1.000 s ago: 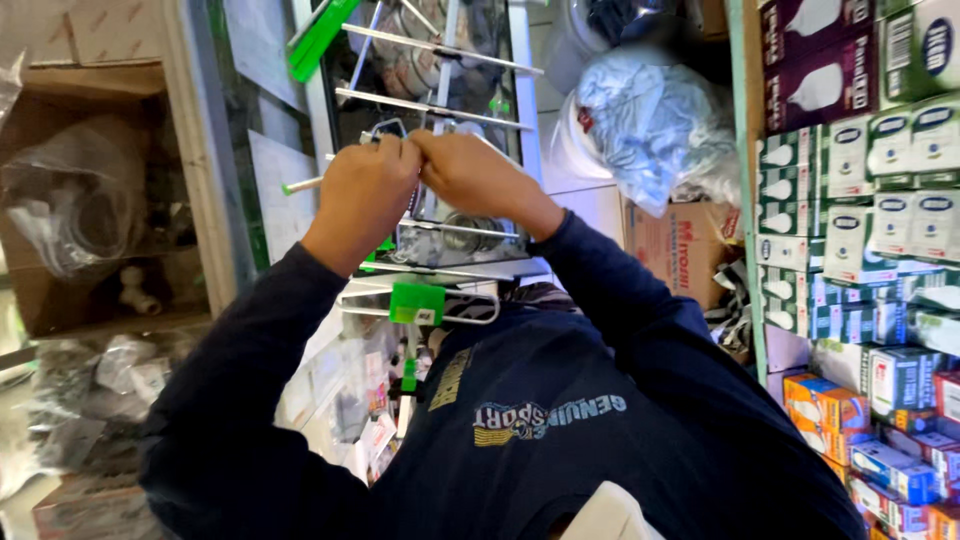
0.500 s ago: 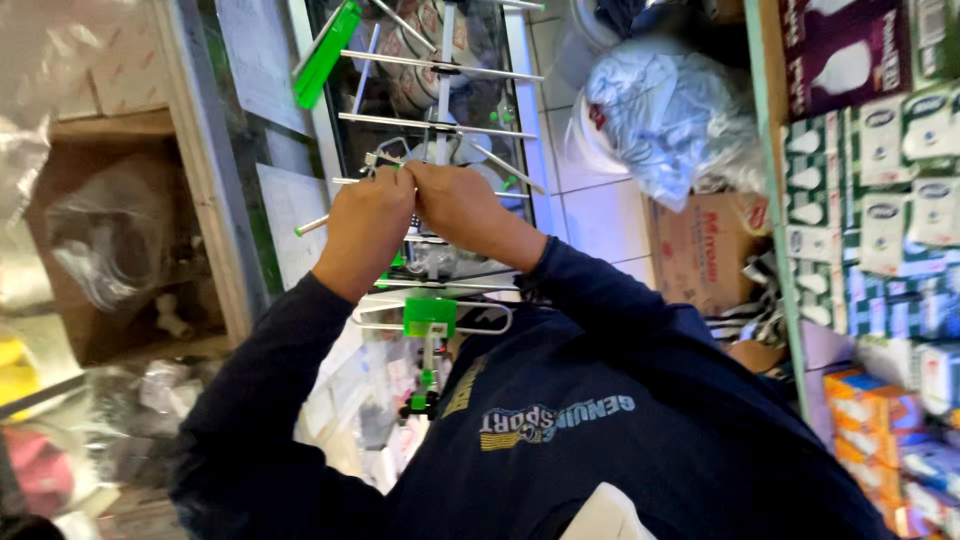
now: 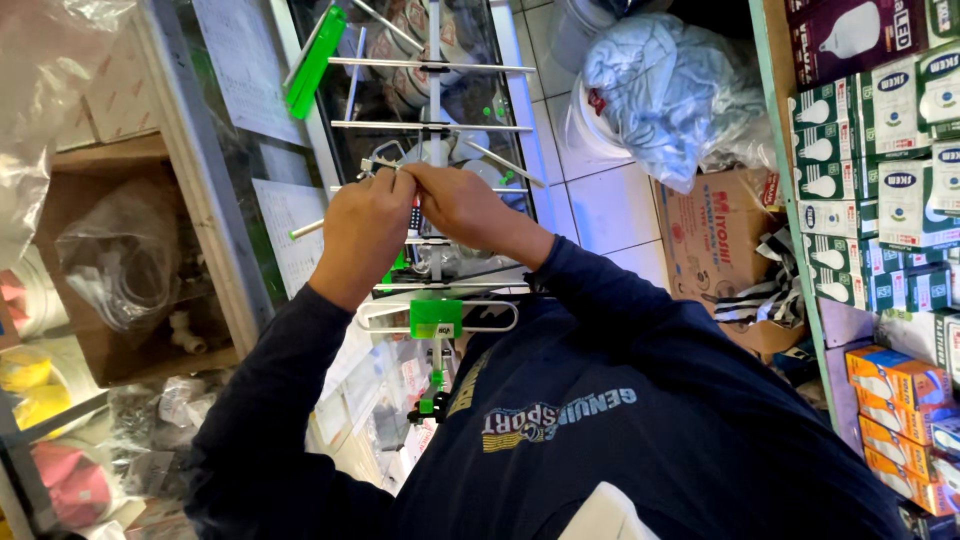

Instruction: The person assembles a metal television antenna by hand, attaching dipole elements and rods to the main antenna frame on a glass counter.

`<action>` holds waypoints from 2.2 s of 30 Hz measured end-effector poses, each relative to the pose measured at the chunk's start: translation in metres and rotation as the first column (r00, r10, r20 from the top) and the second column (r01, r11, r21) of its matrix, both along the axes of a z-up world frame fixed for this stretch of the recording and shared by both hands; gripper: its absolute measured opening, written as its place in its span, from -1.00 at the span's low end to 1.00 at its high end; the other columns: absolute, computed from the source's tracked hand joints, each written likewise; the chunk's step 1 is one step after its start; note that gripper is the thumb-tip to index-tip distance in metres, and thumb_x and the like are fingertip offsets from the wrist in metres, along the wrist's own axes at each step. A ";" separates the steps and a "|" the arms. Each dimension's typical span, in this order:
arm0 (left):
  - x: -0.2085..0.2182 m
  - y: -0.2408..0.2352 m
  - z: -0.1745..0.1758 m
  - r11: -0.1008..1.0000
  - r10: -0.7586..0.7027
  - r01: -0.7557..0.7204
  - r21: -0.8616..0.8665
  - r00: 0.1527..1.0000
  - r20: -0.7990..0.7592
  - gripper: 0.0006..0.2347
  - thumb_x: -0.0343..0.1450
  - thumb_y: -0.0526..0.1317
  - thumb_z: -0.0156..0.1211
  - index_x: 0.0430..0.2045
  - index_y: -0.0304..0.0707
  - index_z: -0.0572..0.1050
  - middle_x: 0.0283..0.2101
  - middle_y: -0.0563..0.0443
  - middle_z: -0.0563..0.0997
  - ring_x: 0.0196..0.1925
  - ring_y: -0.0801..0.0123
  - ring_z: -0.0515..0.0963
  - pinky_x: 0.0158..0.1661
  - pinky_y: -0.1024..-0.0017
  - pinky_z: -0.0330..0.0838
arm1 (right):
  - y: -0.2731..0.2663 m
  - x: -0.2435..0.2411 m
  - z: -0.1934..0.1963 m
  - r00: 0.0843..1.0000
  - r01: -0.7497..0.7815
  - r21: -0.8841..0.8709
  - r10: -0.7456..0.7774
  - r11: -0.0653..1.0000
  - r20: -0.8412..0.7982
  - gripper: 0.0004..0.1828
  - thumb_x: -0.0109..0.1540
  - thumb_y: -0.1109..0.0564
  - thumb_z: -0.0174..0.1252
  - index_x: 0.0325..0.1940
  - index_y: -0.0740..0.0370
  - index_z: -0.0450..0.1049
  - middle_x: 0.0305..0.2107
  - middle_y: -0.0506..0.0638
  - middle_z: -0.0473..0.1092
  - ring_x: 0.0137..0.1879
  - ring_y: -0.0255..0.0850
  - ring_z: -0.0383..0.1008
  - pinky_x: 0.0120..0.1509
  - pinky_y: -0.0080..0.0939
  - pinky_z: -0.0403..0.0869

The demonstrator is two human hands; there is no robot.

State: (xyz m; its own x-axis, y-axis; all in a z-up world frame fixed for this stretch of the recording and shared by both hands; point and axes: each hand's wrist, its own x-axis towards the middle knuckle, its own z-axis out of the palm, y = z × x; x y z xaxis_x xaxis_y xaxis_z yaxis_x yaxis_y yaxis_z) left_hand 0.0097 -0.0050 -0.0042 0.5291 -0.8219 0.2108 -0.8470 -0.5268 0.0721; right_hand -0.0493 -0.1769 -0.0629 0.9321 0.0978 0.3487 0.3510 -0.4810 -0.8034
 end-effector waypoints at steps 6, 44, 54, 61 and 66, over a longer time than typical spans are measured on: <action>-0.001 0.004 -0.008 0.997 0.034 -0.032 0.073 0.999 -0.032 -0.97 0.39 -0.30 0.13 -0.42 -0.23 0.43 -0.43 -0.05 0.52 -0.43 0.17 0.61 -0.43 0.25 0.45 | 0.014 0.006 -0.010 0.995 0.038 -0.243 -0.060 0.969 -0.082 -0.62 0.23 0.14 0.20 0.03 0.32 0.26 -0.57 0.22 0.43 -0.41 0.26 0.48 -0.39 0.22 0.40; 0.057 0.021 -0.023 0.330 -0.235 -0.582 -0.743 0.712 -0.662 -0.87 0.71 -0.26 -0.07 -0.18 -0.32 0.36 -0.41 0.13 0.37 -0.50 0.61 0.32 -0.48 0.57 0.22 | -0.109 0.093 -0.117 0.940 0.326 -0.273 -0.279 0.905 0.198 -0.93 0.25 0.25 0.28 -0.19 0.23 0.53 -0.30 0.17 0.41 -0.16 0.14 0.45 -0.10 0.08 0.42; 0.064 0.021 -0.030 0.295 -0.279 -0.584 -0.756 0.705 -0.653 -0.87 0.71 -0.23 -0.12 -0.10 -0.32 0.35 -0.41 0.09 0.42 -0.49 0.60 0.36 -0.46 0.58 0.29 | -0.093 0.108 -0.107 0.932 0.354 -0.484 -0.345 0.800 0.110 -0.80 0.14 0.14 0.33 -0.16 0.14 0.55 -0.27 0.08 0.47 -0.12 0.07 0.48 -0.06 0.13 0.40; 0.062 0.019 -0.035 0.276 -0.448 -0.655 -0.703 0.560 -0.697 -0.87 0.71 -0.21 -0.07 -0.05 -0.29 0.36 -0.32 0.06 0.50 -0.38 0.55 0.47 -0.33 0.53 0.45 | -0.047 0.035 -0.054 0.979 0.026 0.653 0.113 0.757 -0.171 -0.61 0.43 0.15 0.04 0.34 0.22 0.25 -0.01 0.01 0.47 -0.01 -0.28 0.54 0.12 -0.24 0.53; 0.046 0.015 -0.014 0.427 -0.411 -0.647 -0.632 0.484 -0.773 -0.84 0.68 -0.19 -0.02 -0.03 -0.30 0.41 -0.23 -0.03 0.60 -0.30 0.45 0.58 -0.25 0.48 0.48 | -0.024 0.009 -0.047 0.978 0.168 0.685 -0.035 0.709 -0.203 -0.75 0.47 0.23 0.04 0.23 0.32 0.40 -0.18 0.05 0.49 -0.15 -0.29 0.52 0.01 -0.24 0.55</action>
